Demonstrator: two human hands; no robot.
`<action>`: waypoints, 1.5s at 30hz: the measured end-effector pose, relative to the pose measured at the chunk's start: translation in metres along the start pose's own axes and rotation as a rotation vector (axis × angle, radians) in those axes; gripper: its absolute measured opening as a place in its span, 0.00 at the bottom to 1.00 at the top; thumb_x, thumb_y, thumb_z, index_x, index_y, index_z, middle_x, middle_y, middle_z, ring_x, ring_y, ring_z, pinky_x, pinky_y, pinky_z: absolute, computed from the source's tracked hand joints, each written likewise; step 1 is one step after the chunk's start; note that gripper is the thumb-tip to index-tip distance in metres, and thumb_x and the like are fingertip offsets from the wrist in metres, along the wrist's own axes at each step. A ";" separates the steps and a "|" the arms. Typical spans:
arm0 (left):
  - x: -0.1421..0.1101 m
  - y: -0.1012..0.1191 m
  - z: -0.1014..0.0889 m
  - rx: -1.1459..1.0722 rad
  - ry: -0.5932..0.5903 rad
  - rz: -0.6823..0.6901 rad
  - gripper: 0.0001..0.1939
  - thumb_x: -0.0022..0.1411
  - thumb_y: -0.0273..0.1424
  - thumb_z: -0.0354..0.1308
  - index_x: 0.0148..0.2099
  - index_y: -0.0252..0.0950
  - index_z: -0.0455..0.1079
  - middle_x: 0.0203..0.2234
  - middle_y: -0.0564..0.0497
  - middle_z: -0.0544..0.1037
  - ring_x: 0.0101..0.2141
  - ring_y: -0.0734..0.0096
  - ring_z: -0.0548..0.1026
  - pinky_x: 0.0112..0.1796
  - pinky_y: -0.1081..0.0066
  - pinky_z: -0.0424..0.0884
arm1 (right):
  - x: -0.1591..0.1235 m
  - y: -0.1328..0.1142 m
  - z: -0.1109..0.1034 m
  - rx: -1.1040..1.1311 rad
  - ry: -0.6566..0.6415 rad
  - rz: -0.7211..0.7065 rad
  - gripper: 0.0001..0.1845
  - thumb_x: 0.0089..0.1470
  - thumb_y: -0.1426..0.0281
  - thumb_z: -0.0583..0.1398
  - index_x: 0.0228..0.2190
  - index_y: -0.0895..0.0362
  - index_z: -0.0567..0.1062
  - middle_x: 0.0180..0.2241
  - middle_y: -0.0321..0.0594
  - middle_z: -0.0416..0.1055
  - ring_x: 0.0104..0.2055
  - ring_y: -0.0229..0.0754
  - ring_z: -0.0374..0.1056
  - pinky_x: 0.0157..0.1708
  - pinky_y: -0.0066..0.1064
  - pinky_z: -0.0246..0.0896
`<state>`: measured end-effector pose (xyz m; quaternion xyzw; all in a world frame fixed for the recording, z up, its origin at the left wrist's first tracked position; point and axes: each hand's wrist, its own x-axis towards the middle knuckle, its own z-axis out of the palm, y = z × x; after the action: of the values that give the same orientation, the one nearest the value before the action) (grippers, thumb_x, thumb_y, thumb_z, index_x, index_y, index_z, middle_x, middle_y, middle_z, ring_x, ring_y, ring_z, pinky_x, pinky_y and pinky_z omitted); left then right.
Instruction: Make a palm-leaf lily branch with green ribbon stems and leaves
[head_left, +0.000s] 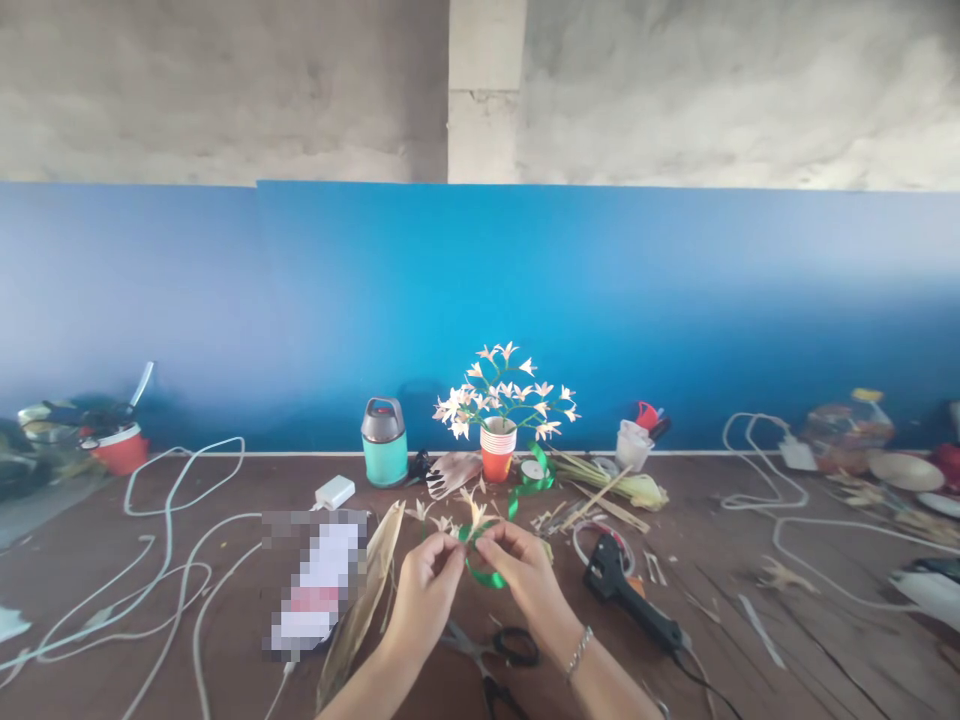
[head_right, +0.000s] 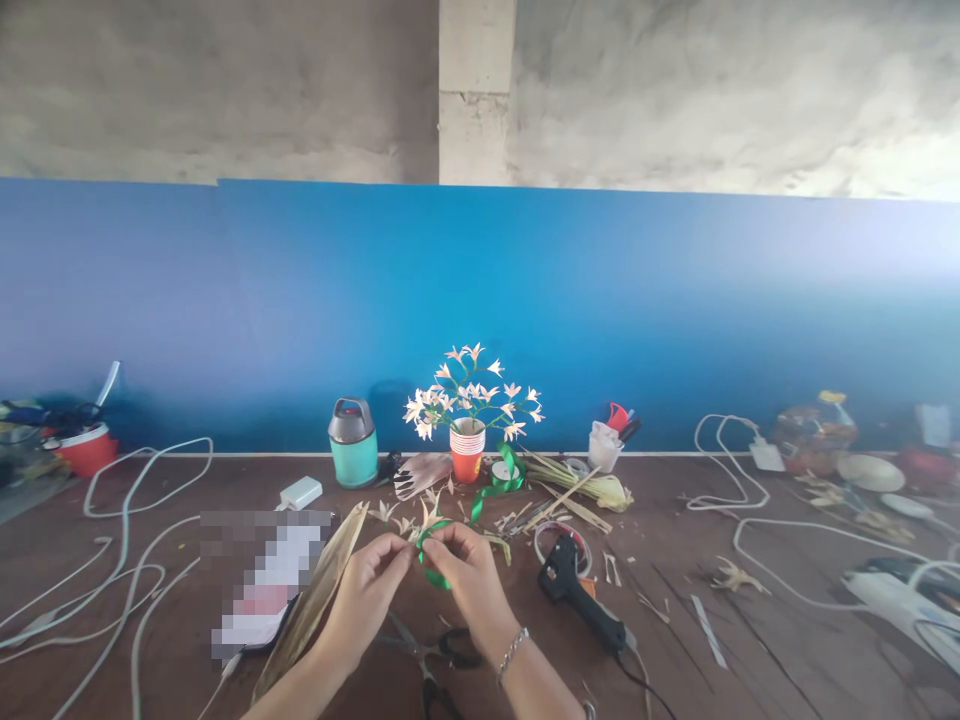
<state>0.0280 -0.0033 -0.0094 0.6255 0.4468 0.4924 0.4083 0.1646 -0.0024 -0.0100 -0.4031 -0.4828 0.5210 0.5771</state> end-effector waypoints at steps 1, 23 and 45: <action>-0.001 0.000 0.000 -0.008 -0.005 -0.005 0.13 0.57 0.36 0.50 0.26 0.33 0.67 0.19 0.54 0.66 0.23 0.73 0.62 0.25 0.76 0.57 | 0.000 0.000 0.001 0.026 0.000 0.005 0.13 0.40 0.62 0.65 0.19 0.58 0.70 0.19 0.33 0.66 0.22 0.34 0.60 0.24 0.26 0.55; -0.005 0.006 0.004 -0.075 0.009 -0.013 0.13 0.56 0.37 0.51 0.25 0.34 0.64 0.19 0.56 0.62 0.22 0.74 0.60 0.25 0.76 0.57 | -0.010 -0.009 0.017 0.146 0.152 0.051 0.17 0.36 0.59 0.67 0.16 0.59 0.70 0.19 0.33 0.65 0.22 0.33 0.57 0.23 0.24 0.53; -0.010 0.013 0.005 -0.006 0.049 0.070 0.12 0.56 0.36 0.51 0.25 0.35 0.65 0.18 0.55 0.64 0.22 0.73 0.62 0.24 0.76 0.59 | -0.009 0.003 0.020 0.057 0.142 -0.071 0.16 0.43 0.57 0.63 0.22 0.58 0.71 0.21 0.34 0.64 0.25 0.36 0.59 0.25 0.26 0.55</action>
<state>0.0342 -0.0172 -0.0003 0.6272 0.4328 0.5231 0.3816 0.1442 -0.0119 -0.0102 -0.4050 -0.4398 0.4837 0.6392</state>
